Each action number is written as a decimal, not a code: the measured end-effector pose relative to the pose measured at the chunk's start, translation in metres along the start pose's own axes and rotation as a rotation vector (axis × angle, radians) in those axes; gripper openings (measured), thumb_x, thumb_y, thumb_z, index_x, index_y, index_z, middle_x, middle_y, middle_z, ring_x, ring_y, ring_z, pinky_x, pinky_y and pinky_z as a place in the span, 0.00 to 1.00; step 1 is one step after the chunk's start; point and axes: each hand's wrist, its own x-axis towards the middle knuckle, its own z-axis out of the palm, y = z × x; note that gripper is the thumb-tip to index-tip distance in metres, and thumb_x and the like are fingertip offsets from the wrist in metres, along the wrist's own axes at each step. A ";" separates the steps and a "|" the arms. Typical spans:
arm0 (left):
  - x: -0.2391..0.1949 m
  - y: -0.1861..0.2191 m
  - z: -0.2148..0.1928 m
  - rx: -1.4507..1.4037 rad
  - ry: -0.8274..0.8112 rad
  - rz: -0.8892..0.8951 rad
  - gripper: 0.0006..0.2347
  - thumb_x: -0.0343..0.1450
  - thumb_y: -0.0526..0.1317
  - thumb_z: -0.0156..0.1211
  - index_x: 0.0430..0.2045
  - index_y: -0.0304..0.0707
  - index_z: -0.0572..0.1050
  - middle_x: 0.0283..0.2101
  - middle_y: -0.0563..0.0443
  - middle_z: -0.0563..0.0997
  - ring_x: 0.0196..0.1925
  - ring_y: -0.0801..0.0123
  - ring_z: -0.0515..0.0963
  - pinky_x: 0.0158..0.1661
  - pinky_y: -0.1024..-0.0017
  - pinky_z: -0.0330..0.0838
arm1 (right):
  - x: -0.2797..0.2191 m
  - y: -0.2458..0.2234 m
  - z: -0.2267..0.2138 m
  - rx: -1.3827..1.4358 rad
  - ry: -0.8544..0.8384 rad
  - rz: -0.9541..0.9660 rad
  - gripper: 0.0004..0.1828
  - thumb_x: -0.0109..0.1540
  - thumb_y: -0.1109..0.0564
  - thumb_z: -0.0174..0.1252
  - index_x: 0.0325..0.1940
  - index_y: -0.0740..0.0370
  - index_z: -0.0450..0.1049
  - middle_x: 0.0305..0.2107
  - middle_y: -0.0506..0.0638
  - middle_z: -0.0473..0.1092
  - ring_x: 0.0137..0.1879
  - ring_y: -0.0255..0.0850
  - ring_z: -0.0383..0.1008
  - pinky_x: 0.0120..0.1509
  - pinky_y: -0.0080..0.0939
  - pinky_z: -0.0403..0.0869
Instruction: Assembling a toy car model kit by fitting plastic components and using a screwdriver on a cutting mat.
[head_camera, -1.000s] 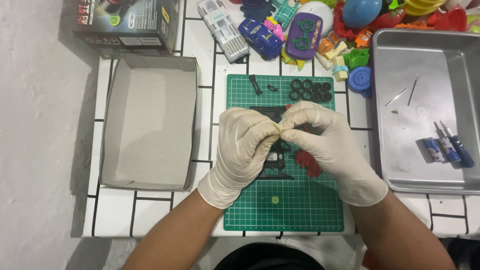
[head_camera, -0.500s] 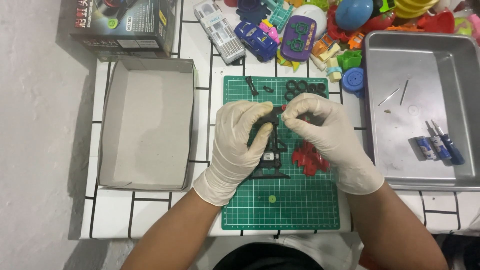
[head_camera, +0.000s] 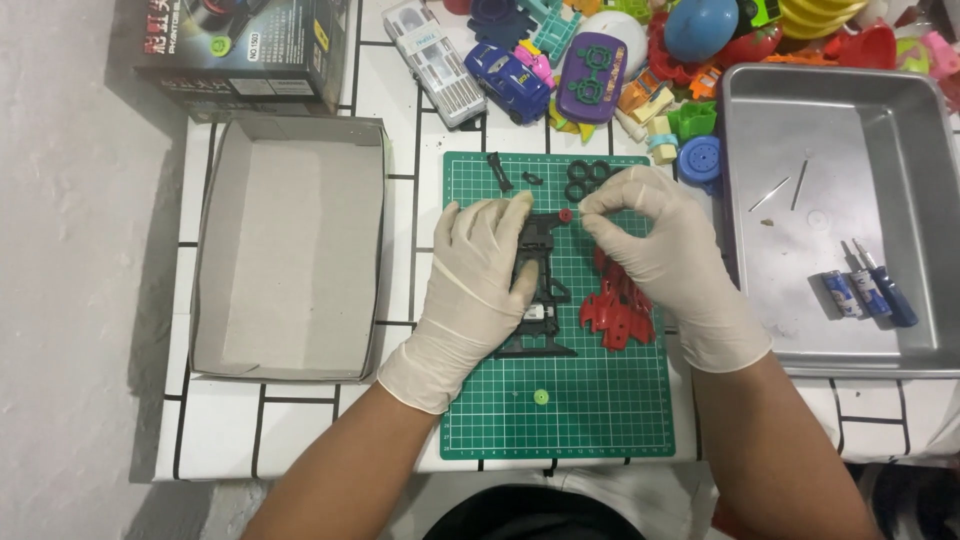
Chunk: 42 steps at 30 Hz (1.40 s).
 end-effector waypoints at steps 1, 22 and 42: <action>0.001 -0.001 0.002 -0.002 0.001 0.000 0.29 0.69 0.38 0.61 0.68 0.36 0.59 0.53 0.43 0.70 0.66 0.50 0.65 0.68 0.35 0.45 | 0.000 0.003 0.002 -0.002 -0.001 0.000 0.06 0.58 0.66 0.72 0.36 0.61 0.81 0.34 0.52 0.75 0.45 0.46 0.75 0.53 0.45 0.72; -0.005 0.016 -0.024 -0.063 0.257 0.159 0.27 0.60 0.31 0.65 0.58 0.33 0.72 0.41 0.46 0.69 0.47 0.54 0.75 0.53 0.51 0.70 | -0.005 0.009 0.005 -0.200 0.042 -0.274 0.07 0.60 0.65 0.73 0.38 0.58 0.82 0.33 0.49 0.74 0.44 0.47 0.75 0.52 0.44 0.74; -0.008 0.017 -0.021 -0.089 0.296 0.194 0.26 0.60 0.29 0.63 0.57 0.26 0.72 0.43 0.43 0.68 0.47 0.52 0.73 0.51 0.52 0.72 | -0.002 0.008 0.004 -0.222 0.048 -0.443 0.09 0.60 0.70 0.71 0.41 0.61 0.83 0.33 0.52 0.73 0.40 0.50 0.73 0.45 0.47 0.73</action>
